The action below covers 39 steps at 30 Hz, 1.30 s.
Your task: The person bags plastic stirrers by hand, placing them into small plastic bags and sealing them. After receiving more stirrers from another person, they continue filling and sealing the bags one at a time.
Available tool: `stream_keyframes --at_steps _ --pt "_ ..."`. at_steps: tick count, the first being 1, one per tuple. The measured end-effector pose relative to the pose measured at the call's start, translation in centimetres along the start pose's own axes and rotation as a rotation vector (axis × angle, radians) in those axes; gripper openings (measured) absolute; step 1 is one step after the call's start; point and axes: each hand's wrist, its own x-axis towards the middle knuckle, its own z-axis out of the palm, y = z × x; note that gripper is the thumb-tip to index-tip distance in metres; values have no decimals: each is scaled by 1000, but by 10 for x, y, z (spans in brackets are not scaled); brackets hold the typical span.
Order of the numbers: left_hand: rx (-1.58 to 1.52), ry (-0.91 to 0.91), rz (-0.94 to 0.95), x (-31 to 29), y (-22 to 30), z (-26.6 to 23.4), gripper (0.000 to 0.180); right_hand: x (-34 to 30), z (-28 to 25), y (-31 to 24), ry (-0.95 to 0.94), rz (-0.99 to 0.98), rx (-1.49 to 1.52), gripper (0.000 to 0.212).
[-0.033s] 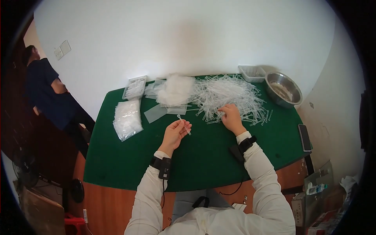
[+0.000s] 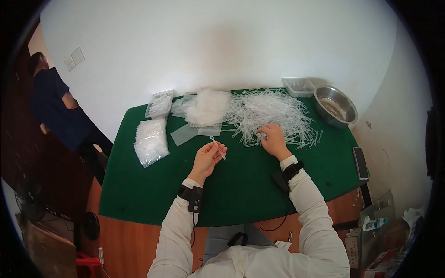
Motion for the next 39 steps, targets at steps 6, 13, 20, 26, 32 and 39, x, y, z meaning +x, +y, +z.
stream_keyframes --at_steps 6,13,20,26,32,39 --pt "25 7 18 -1 0 0 18 0 -7 -13 -104 -88 5 18" --pt "5 21 28 1 0 0 18 -2 -4 -8 -117 -97 -9 17" --pt "42 16 35 0 -2 2 20 4 -6 -12 -75 -164 62 9" --pt "108 -41 5 -5 -3 8 22 6 -11 -44 15 18 585 5" --pt "173 -69 -1 -4 -3 10 21 -1 6 -54 -113 301 1152 6" --pt "203 -122 -29 -7 -4 12 21 -6 7 -71 -319 362 1398 8"
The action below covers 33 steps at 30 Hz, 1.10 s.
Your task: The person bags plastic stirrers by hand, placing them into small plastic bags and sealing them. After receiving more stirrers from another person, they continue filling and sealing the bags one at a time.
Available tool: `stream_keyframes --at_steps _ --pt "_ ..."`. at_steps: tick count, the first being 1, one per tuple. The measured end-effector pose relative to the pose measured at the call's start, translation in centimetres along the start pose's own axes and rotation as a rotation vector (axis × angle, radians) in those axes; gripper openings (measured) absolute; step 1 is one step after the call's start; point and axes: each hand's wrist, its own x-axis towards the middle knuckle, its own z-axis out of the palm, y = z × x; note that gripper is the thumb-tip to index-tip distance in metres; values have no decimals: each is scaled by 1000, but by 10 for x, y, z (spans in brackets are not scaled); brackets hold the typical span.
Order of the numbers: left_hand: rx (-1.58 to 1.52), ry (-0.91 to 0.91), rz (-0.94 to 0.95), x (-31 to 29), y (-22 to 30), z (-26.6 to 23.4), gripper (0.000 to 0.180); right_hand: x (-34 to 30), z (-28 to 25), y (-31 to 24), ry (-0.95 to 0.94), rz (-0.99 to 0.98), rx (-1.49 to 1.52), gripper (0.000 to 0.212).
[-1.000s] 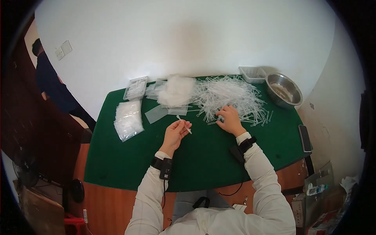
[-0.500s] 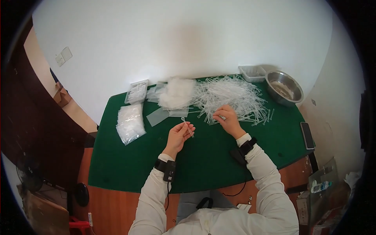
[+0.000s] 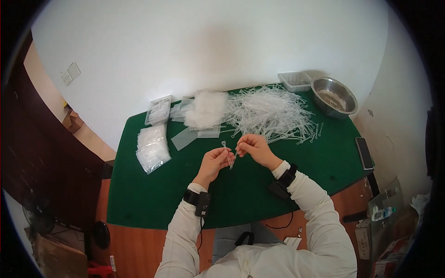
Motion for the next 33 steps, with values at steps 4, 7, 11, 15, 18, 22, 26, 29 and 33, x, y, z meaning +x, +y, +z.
stream_keyframes --at_steps 4,7,11,15,18,22,26,29,33 --pt "53 -172 -134 -4 1 5 20 -2 1 6 -16 18 -83 8" --pt "79 -177 -176 -6 0 7 20 -3 1 6 -10 -6 -108 8" --pt "75 -181 -161 -7 1 10 21 -3 3 8 25 -93 -232 7" --pt "93 -186 -157 -7 0 11 22 -2 4 9 59 -232 -338 6" --pt "102 -204 -165 -9 1 15 22 -2 2 10 62 -266 -339 7" --pt "106 -200 -133 -9 -1 16 23 -4 5 8 54 -181 -242 10" --pt "124 -194 -117 -10 0 16 23 -5 7 7 57 -92 -167 14" --pt "130 -205 -136 -10 0 16 24 -5 5 8 39 -124 -194 16" --pt "114 -222 -172 -9 -1 14 24 -4 3 8 13 -136 -241 14"
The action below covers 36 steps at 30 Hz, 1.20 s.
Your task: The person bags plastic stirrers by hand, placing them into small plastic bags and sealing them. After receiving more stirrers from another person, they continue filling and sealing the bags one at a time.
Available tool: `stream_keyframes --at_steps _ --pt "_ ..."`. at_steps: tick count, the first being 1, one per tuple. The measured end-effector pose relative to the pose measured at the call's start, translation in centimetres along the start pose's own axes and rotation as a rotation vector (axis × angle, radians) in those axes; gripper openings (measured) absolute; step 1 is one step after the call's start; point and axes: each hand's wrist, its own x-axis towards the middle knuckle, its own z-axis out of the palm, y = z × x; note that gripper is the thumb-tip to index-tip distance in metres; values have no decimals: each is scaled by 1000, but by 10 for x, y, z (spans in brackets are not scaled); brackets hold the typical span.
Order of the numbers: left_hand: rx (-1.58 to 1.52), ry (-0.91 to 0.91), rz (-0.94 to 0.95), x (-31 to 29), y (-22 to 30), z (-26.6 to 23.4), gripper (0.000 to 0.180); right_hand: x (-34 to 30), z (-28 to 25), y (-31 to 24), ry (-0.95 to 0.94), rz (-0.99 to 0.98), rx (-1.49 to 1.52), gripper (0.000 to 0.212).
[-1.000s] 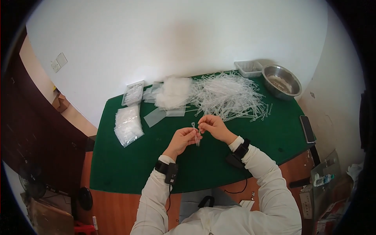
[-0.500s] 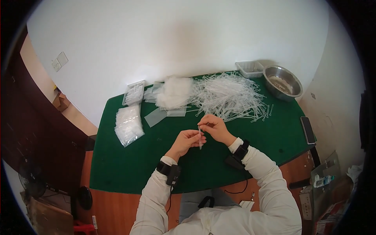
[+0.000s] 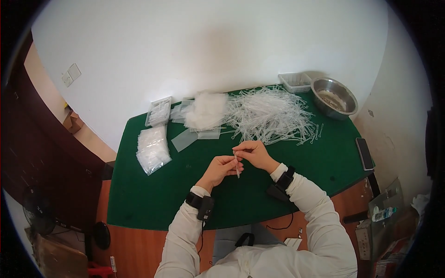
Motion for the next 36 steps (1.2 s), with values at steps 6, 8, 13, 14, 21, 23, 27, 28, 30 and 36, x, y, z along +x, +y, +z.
stream_keyframes --at_steps 6,8,13,14,21,23,27,28,30,36 --pt "-9 -1 -6 1 -1 -2 24 2 -1 1 41 2 -3 11" --pt "-34 61 36 2 0 -5 24 5 -7 4 80 -9 -4 10" --pt "-134 310 192 9 -1 -18 23 11 -64 12 334 -137 -714 8" --pt "-157 379 227 9 -1 -21 23 10 -67 12 332 -138 -714 8" --pt "-153 442 263 6 1 -27 23 6 -65 3 145 -158 -1142 8" --pt "-140 444 260 7 0 -24 23 7 -61 8 150 -189 -1166 9" --pt "-111 336 159 7 -1 -18 23 7 -57 16 131 -241 -1244 11" --pt "-97 310 143 6 0 -16 23 7 -55 17 95 -231 -1271 12" --pt "-70 257 110 5 1 -14 22 7 -54 18 60 -220 -1297 13" --pt "-57 232 97 5 1 -16 23 8 -53 15 111 -259 -1258 10"
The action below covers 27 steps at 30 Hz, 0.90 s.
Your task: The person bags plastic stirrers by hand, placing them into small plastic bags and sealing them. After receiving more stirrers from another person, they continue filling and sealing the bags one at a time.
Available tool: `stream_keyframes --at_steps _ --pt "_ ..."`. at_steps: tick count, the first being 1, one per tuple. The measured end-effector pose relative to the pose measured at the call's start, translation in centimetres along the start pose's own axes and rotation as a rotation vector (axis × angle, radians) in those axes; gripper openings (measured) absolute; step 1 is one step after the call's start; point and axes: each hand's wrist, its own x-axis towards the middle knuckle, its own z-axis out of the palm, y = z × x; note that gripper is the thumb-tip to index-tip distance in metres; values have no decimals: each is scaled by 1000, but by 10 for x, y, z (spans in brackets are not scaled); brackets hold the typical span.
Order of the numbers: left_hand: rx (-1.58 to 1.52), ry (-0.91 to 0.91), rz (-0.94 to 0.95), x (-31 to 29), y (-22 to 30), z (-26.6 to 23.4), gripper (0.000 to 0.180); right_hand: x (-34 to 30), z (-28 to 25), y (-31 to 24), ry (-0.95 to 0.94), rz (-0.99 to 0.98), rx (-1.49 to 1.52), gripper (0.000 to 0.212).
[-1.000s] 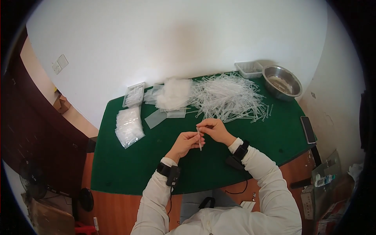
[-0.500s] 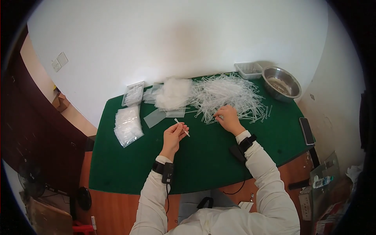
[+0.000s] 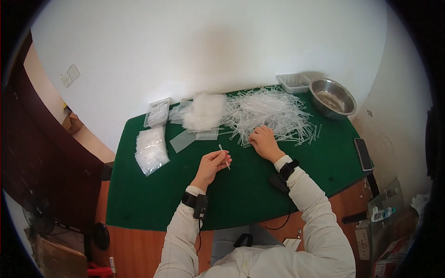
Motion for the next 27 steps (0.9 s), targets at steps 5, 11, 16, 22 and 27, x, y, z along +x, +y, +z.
stream_keyframes --at_steps 5,11,16,22,27 --pt "-24 15 -1 0 1 2 24 2 0 -4 48 117 496 5" --pt "-62 58 58 1 -1 1 24 3 1 -31 4 310 994 7" --pt "-30 76 142 1 0 2 24 6 -10 -55 -28 489 1544 13" --pt "-9 53 265 -1 0 9 22 -3 3 -64 -33 743 1753 11" --pt "30 4 320 -1 -1 10 20 -8 11 -66 -96 885 1927 8"
